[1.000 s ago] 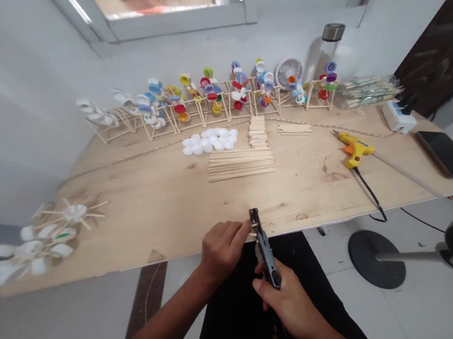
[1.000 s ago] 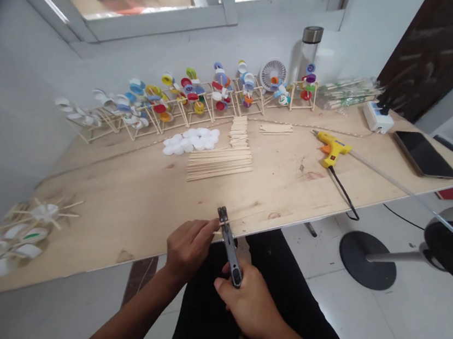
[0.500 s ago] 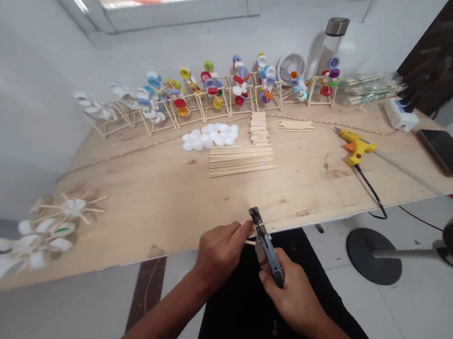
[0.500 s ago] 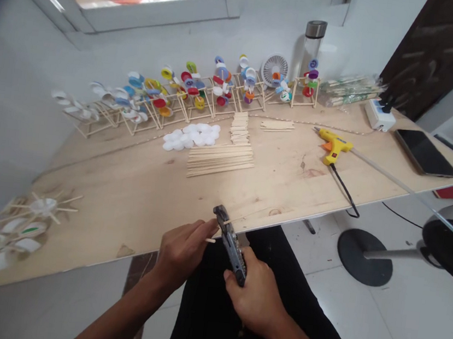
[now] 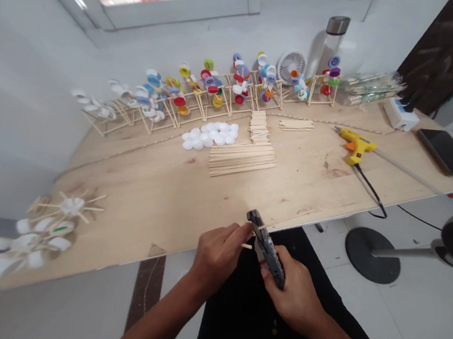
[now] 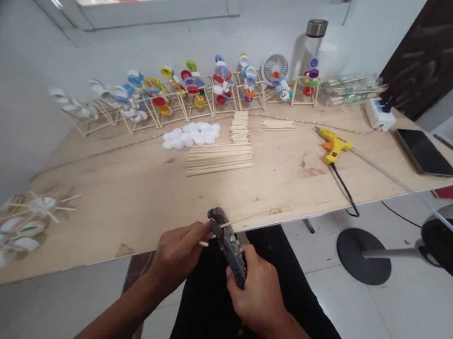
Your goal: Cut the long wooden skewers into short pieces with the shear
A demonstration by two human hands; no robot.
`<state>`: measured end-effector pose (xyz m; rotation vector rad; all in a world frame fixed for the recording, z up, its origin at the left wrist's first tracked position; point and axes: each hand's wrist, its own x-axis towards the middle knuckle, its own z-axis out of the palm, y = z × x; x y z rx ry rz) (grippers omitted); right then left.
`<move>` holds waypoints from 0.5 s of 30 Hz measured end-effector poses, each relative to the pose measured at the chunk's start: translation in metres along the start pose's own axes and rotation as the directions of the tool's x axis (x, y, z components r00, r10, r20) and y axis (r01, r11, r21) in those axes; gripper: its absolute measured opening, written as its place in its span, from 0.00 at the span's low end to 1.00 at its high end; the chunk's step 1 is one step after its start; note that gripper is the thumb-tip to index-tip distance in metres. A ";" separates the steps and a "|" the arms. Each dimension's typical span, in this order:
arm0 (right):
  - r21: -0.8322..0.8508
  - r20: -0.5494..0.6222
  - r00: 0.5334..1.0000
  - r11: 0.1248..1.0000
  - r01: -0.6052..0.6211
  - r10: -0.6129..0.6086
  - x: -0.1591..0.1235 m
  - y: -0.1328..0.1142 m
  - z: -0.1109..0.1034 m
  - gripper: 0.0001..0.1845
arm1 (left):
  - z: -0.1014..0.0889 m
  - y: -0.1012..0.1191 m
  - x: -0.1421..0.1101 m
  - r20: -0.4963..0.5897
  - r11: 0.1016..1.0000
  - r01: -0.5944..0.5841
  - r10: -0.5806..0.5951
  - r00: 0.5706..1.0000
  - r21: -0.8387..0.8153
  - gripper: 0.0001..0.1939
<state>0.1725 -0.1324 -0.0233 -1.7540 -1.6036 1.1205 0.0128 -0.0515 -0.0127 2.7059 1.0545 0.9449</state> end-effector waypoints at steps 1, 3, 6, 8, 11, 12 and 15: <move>0.001 0.004 1.000 1.000 0.001 -0.001 0.000 0.000 0.000 0.07 | -0.001 0.000 0.000 0.009 1.000 0.010 -0.010 1.000 -0.019 0.10; 0.001 0.010 1.000 1.000 -0.004 0.004 0.001 0.000 0.000 0.07 | -0.002 0.000 0.000 0.027 0.998 0.032 -0.030 0.999 -0.054 0.09; -0.005 0.014 1.000 1.000 -0.012 0.012 0.002 0.000 0.001 0.06 | -0.005 -0.001 0.001 0.058 0.994 0.062 -0.057 0.997 -0.089 0.09; -0.006 0.014 1.000 1.000 -0.013 0.013 0.003 0.000 0.002 0.06 | -0.007 -0.002 0.002 0.083 0.991 0.078 -0.070 0.994 -0.104 0.10; 0.000 0.017 1.000 1.000 -0.010 0.010 0.004 -0.001 0.002 0.06 | -0.011 -0.002 0.004 0.109 0.985 0.098 -0.083 0.991 -0.140 0.10; 0.003 0.016 1.000 1.000 -0.008 0.008 0.004 -0.001 0.003 0.07 | -0.011 -0.002 0.005 0.114 0.983 0.103 -0.085 0.990 -0.154 0.11; 0.014 0.019 1.000 1.000 -0.001 0.001 0.005 -0.001 0.003 0.07 | -0.014 -0.003 0.006 0.131 0.976 0.118 -0.094 0.987 -0.185 0.11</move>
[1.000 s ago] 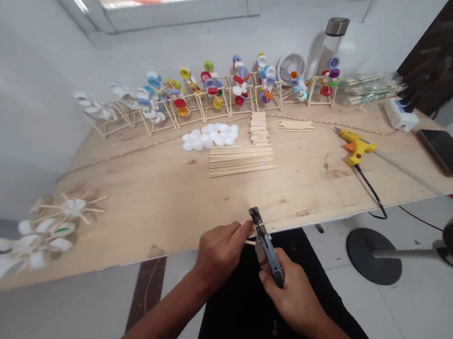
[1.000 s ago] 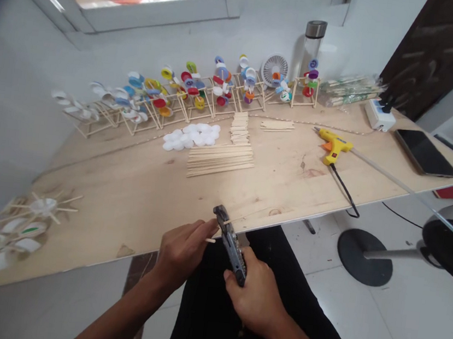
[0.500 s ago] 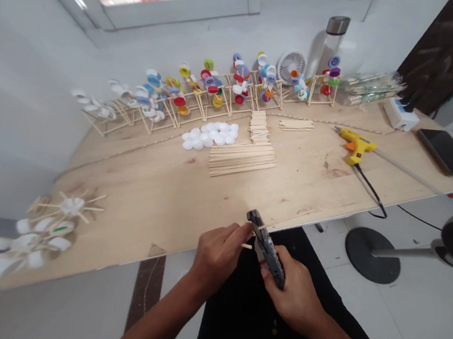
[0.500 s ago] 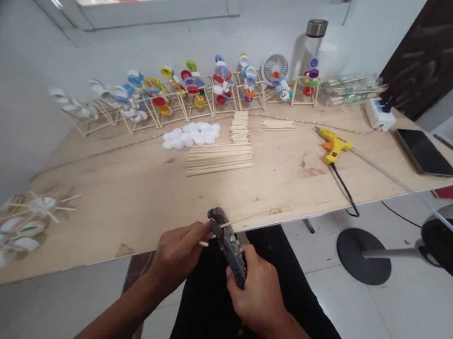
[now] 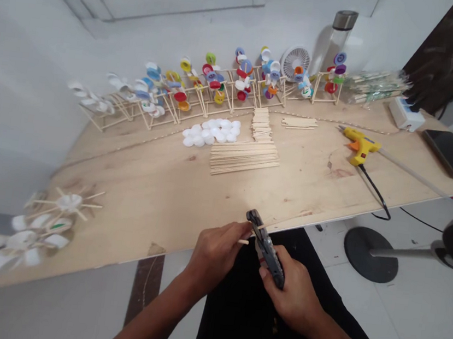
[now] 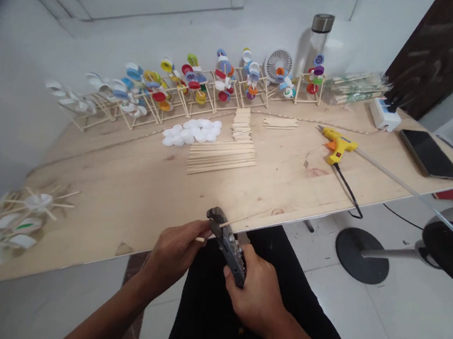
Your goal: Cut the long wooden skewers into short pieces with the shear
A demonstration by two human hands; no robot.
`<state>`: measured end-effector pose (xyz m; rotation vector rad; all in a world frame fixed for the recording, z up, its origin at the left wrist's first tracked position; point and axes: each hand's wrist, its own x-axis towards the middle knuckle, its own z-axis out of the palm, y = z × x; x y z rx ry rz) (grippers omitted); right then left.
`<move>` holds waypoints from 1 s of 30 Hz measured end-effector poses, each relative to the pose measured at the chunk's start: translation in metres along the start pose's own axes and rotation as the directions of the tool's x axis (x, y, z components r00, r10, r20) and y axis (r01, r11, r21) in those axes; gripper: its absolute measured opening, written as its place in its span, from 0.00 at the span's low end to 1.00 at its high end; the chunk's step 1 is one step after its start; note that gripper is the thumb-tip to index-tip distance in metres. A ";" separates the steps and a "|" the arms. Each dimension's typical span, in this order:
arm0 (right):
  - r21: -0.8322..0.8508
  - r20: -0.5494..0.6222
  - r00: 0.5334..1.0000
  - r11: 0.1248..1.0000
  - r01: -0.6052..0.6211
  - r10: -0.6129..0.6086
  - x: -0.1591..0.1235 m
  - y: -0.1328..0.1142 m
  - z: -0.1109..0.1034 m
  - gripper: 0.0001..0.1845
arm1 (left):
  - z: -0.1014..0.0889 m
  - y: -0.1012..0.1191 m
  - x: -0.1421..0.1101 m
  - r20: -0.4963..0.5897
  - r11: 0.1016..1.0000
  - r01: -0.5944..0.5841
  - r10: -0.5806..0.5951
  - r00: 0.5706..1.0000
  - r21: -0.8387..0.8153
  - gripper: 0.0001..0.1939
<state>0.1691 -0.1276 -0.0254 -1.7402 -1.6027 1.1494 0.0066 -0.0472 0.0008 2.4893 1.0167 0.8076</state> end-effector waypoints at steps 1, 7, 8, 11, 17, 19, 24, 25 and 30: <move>0.001 -0.001 1.000 1.000 0.001 -0.001 0.000 0.000 0.000 0.07 | -0.001 0.000 0.000 0.008 1.000 0.007 -0.007 1.000 -0.004 0.11; -0.006 0.002 1.000 1.000 -0.019 0.019 0.001 0.000 0.002 0.07 | -0.001 -0.002 -0.003 0.010 1.000 0.005 -0.005 1.000 0.025 0.12; -0.004 0.003 1.000 1.000 -0.026 0.026 0.001 0.000 0.003 0.07 | 0.000 -0.002 -0.003 0.007 0.999 -0.002 0.002 1.000 0.048 0.12; 0.003 0.011 0.999 0.999 -0.044 0.044 0.002 0.001 0.005 0.08 | 0.004 -0.005 -0.006 -0.001 0.990 -0.015 0.016 1.000 0.139 0.12; -0.009 0.020 0.997 0.997 -0.078 0.078 0.006 0.001 0.005 0.10 | 0.011 -0.011 -0.007 -0.020 0.979 -0.016 0.020 1.000 0.204 0.11; -0.018 0.027 0.995 0.995 -0.098 0.099 0.007 0.000 0.005 0.10 | 0.013 -0.013 -0.007 -0.018 0.978 -0.011 0.015 1.000 0.210 0.11; -0.041 0.035 0.989 0.989 -0.139 0.141 0.011 -0.001 0.006 0.08 | 0.018 -0.019 -0.006 -0.022 0.971 -0.011 0.017 1.000 0.238 0.11; -0.050 0.036 0.988 0.988 -0.148 0.150 0.011 -0.001 0.007 0.08 | 0.019 -0.020 -0.006 -0.026 0.968 -0.014 0.021 0.999 0.249 0.11; -0.078 0.042 0.981 0.980 -0.184 0.188 0.015 0.000 0.008 0.07 | 0.026 -0.026 -0.004 -0.053 0.950 -0.043 0.063 0.997 0.309 0.11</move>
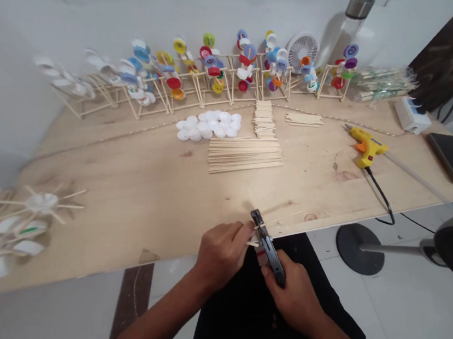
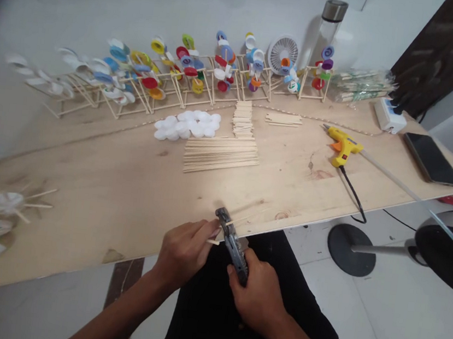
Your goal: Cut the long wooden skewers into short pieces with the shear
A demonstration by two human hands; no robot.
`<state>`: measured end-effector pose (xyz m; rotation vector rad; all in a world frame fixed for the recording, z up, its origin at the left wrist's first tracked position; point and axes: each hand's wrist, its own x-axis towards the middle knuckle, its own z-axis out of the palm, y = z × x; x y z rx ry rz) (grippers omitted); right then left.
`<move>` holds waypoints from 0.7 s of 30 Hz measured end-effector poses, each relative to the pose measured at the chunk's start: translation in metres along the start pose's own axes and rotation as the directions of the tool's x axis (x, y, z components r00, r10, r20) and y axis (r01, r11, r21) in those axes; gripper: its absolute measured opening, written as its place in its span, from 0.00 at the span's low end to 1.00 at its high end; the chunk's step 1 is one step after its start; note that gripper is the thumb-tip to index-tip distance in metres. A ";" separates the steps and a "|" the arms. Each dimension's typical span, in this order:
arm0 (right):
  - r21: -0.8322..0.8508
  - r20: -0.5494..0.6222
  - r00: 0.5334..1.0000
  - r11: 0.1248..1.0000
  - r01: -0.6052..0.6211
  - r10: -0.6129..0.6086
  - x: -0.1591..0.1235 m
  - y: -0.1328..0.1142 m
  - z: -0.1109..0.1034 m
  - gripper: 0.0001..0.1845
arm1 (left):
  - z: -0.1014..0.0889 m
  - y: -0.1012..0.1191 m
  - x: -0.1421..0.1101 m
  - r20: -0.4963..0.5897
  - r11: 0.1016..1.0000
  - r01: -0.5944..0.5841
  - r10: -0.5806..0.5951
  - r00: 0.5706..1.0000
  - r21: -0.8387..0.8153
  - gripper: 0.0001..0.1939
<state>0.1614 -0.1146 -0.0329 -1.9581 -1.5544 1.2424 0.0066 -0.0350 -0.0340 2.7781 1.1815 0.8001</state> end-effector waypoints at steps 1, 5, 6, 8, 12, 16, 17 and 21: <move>-0.002 0.002 1.000 1.000 -0.001 0.001 0.000 0.000 0.000 0.07 | 0.001 0.000 0.000 -0.010 1.000 -0.004 0.004 1.000 0.011 0.11; -0.049 0.007 1.000 0.999 0.006 -0.005 0.002 0.000 -0.001 0.06 | 0.006 -0.002 0.001 -0.046 0.999 -0.017 0.018 0.999 0.037 0.11; -0.062 0.006 1.000 0.998 0.010 -0.010 0.002 0.001 -0.001 0.06 | 0.008 -0.003 0.000 -0.054 0.999 -0.019 0.021 0.998 0.044 0.10; -0.078 0.002 1.000 0.997 0.015 -0.015 0.003 0.003 0.000 0.05 | 0.011 -0.004 -0.002 -0.066 0.998 -0.027 0.031 0.997 0.056 0.09; -0.074 0.003 1.000 0.997 0.018 -0.018 0.007 0.008 0.005 0.05 | 0.015 -0.008 -0.006 -0.075 0.996 -0.069 0.073 0.995 0.049 0.07; -0.062 -0.006 1.000 0.998 0.022 -0.022 0.011 0.012 0.012 0.05 | 0.016 -0.009 -0.006 -0.087 0.994 -0.106 0.109 0.990 0.036 0.06; -0.054 -0.015 0.999 0.998 0.027 -0.028 0.011 0.012 0.013 0.05 | 0.015 -0.009 -0.006 -0.090 0.993 -0.110 0.113 0.989 0.036 0.06; -0.017 -0.054 0.997 0.998 0.056 -0.057 0.010 0.012 0.016 0.05 | 0.014 -0.006 -0.005 -0.101 0.994 -0.106 0.109 0.989 0.037 0.07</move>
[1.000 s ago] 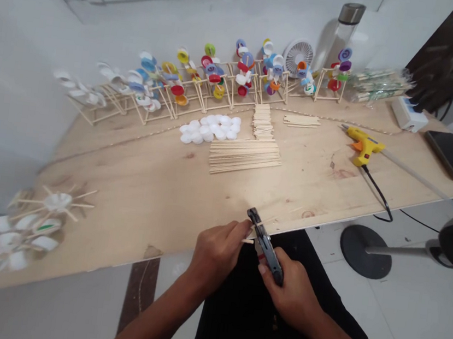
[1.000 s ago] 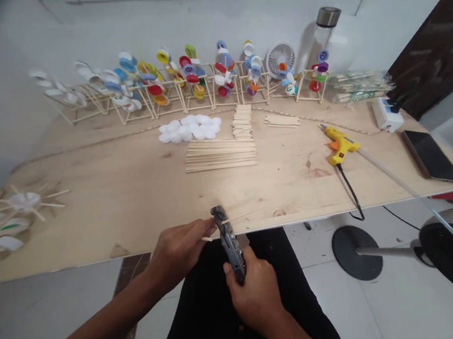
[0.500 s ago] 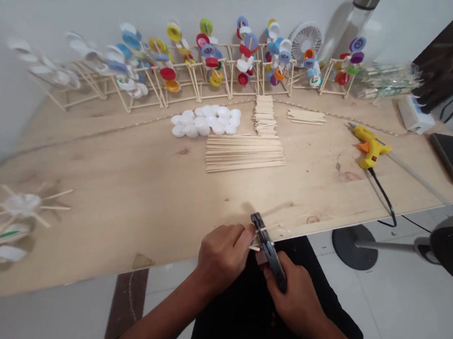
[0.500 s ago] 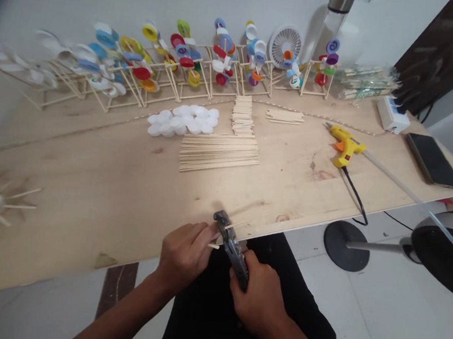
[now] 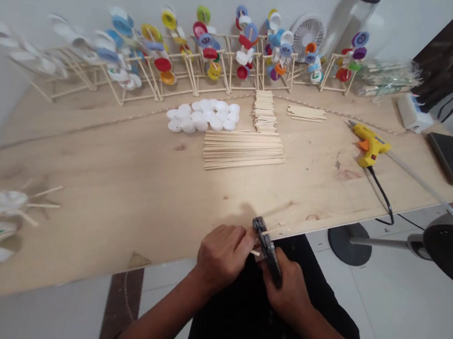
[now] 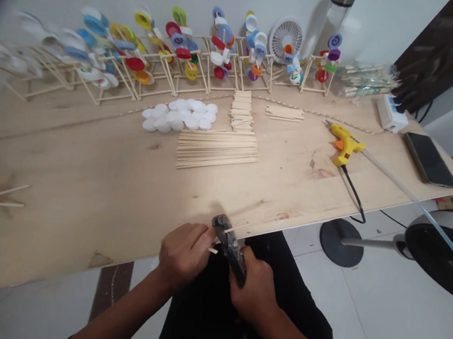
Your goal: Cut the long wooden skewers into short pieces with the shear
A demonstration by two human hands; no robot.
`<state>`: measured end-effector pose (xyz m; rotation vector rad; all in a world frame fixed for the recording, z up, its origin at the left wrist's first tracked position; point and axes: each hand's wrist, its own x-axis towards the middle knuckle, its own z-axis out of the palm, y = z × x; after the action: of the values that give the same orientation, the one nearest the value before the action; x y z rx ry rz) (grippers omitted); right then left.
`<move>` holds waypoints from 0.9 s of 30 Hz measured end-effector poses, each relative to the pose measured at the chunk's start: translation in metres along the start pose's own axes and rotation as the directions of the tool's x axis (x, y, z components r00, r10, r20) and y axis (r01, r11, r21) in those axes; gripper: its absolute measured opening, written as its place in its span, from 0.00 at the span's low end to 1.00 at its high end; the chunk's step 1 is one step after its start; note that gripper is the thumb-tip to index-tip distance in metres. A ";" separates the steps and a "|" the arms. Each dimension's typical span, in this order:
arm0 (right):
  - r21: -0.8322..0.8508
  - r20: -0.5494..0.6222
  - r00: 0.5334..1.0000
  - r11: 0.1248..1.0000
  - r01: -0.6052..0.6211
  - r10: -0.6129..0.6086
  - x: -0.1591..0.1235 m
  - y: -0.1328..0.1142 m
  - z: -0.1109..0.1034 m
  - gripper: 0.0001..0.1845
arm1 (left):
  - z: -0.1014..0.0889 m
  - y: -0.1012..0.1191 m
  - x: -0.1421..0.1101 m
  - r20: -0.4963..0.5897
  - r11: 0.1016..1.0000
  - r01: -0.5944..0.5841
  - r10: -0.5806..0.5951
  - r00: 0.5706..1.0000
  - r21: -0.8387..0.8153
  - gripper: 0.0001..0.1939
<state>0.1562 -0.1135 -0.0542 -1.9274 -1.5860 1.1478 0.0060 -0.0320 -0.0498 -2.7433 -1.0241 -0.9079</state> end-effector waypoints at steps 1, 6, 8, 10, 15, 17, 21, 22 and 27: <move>0.003 -0.006 1.000 1.000 0.004 -0.004 -0.001 0.000 0.000 0.05 | 0.000 0.001 0.000 -0.001 1.000 0.009 -0.009 1.000 0.002 0.08; 0.032 0.012 1.000 0.999 0.001 -0.002 -0.004 -0.001 -0.004 0.01 | -0.006 0.010 0.001 -0.007 0.997 0.068 -0.068 0.998 0.035 0.10; 0.074 0.032 0.999 0.997 -0.005 0.002 -0.006 -0.003 -0.007 0.02 | -0.009 0.013 0.002 0.008 0.994 0.090 -0.090 0.996 0.064 0.10; 0.131 0.059 0.998 0.991 -0.012 0.005 -0.008 -0.005 -0.010 0.03 | -0.014 0.016 0.003 0.032 0.989 0.103 -0.107 0.994 0.104 0.10; 0.237 0.122 0.992 0.970 -0.049 0.021 -0.010 -0.012 -0.015 0.06 | -0.022 0.016 0.007 0.100 0.969 0.097 -0.122 0.988 0.228 0.10; 0.217 0.113 0.993 0.975 -0.048 0.024 -0.011 -0.015 -0.018 0.07 | -0.024 0.015 0.009 0.112 0.964 0.079 -0.110 0.988 0.254 0.11; 0.085 0.074 0.997 0.996 -0.027 0.021 -0.014 -0.020 -0.025 0.06 | -0.028 0.013 0.011 0.102 0.976 0.055 -0.078 0.992 0.209 0.12; 0.059 0.066 0.998 0.998 -0.020 0.016 -0.015 -0.020 -0.027 0.06 | -0.029 0.012 0.011 0.100 0.982 0.055 -0.074 0.992 0.180 0.12; -0.008 0.021 1.000 1.000 0.024 -0.024 -0.018 -0.020 -0.031 0.04 | -0.033 0.011 0.011 0.139 0.994 0.103 -0.100 0.985 -0.019 0.13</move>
<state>0.1679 -0.1190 -0.0150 -1.9027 -1.6229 1.1565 0.0031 -0.0429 -0.0152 -2.8324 -1.1929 -0.7573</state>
